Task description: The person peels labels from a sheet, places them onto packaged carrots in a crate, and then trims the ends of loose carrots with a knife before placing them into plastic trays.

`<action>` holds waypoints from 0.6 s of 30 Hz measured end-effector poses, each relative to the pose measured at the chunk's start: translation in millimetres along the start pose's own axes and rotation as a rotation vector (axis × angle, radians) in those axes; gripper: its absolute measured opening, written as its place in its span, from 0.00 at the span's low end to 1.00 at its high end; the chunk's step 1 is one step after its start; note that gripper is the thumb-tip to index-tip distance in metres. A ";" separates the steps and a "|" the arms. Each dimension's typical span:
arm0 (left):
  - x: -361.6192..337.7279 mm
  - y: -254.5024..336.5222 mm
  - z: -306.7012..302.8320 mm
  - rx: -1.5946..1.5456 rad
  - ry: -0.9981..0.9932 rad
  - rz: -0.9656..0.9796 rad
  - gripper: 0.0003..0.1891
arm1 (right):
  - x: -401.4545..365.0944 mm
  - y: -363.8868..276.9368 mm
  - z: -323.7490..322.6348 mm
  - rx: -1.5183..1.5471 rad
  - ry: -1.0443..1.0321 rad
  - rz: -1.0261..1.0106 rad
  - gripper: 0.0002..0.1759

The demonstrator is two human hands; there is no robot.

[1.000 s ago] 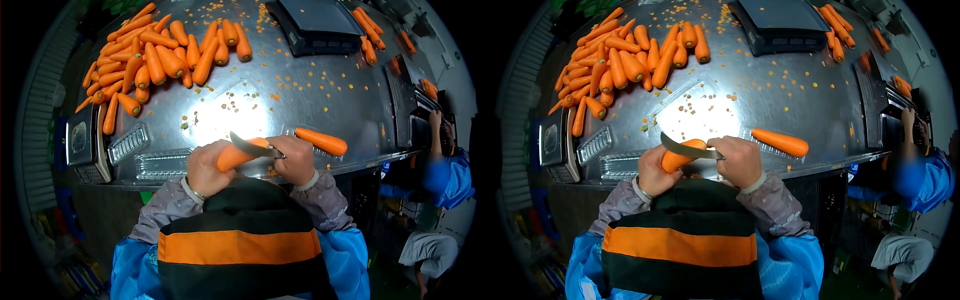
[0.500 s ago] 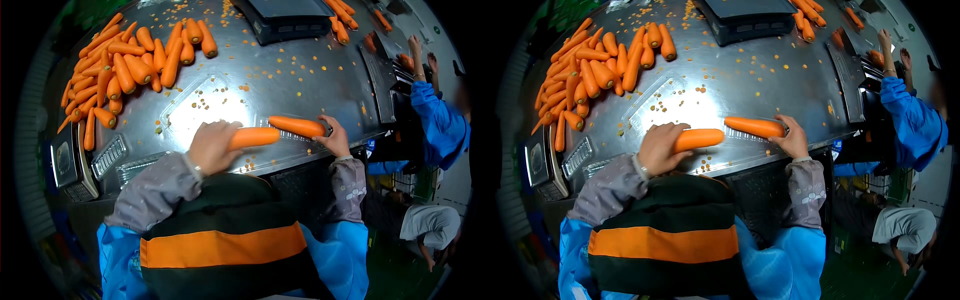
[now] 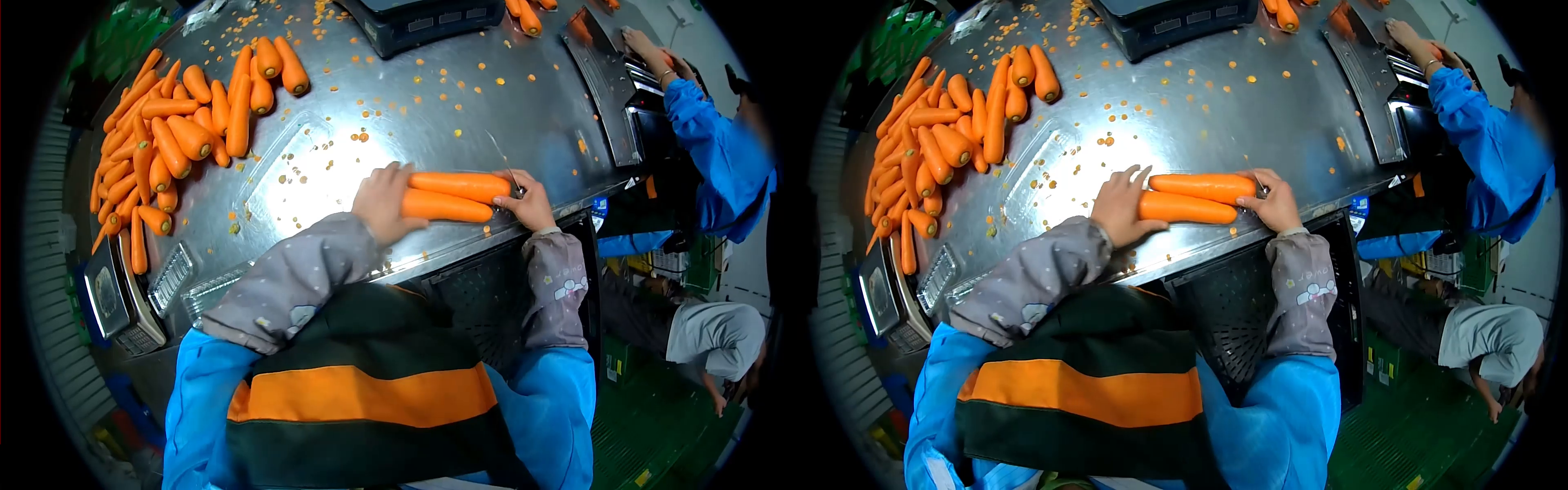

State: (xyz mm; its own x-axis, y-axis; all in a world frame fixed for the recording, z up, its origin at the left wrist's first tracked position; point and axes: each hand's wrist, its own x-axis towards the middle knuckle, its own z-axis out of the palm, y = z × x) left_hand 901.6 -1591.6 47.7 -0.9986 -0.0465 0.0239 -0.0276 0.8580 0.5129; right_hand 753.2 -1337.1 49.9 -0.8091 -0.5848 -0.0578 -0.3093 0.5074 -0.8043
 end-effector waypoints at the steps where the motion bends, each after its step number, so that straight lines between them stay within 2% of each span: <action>1: -4.5 -8.5 -3.8 -0.009 -0.024 -0.055 0.47 | -2.7 -8.1 1.7 -0.075 0.024 -0.025 0.27; 2: -11.0 -15.5 -5.7 -0.001 0.013 -0.088 0.43 | -5.0 -18.7 4.1 -0.152 0.047 -0.054 0.28; 4: -25.4 -32.5 -12.7 -0.101 0.122 -0.100 0.40 | -13.8 -57.9 16.0 -0.294 0.067 -0.129 0.32; 8: -52.1 -66.5 -52.3 0.028 0.357 -0.162 0.34 | -6.3 -47.8 18.0 -0.379 0.055 0.029 0.28; 10: -70.4 -89.3 -74.2 0.249 0.373 -0.195 0.34 | 1.5 -34.2 2.8 -0.329 0.072 0.060 0.24; 12: -91.2 -115.2 -77.9 0.398 0.373 -0.301 0.25 | 12.8 -25.5 -14.7 -0.469 0.054 0.136 0.25; 14: -106.3 -147.1 -80.3 0.293 0.079 -0.495 0.18 | 33.6 18.5 -42.9 -0.413 0.103 0.122 0.29; 15: -109.3 -154.5 -79.7 0.236 -0.067 -0.587 0.14 | 43.6 16.6 -60.7 -0.497 0.139 0.235 0.27; 16: -110.1 -154.4 -78.3 0.274 -0.038 -0.570 0.12 | 50.5 12.9 -76.9 -0.580 0.178 0.350 0.26; 18: -110.9 -148.3 -78.4 0.351 0.024 -0.529 0.07 | 57.1 16.3 -99.0 -0.754 0.436 0.326 0.23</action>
State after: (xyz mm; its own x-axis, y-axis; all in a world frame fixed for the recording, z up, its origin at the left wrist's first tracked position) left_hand 1019.9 -1753.8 36.2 -0.8448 -0.5180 -0.1340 -0.5340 0.8323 0.1489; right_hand 652.5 -1299.6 92.0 -0.9821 -0.1294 0.1367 -0.1533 0.9713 -0.1819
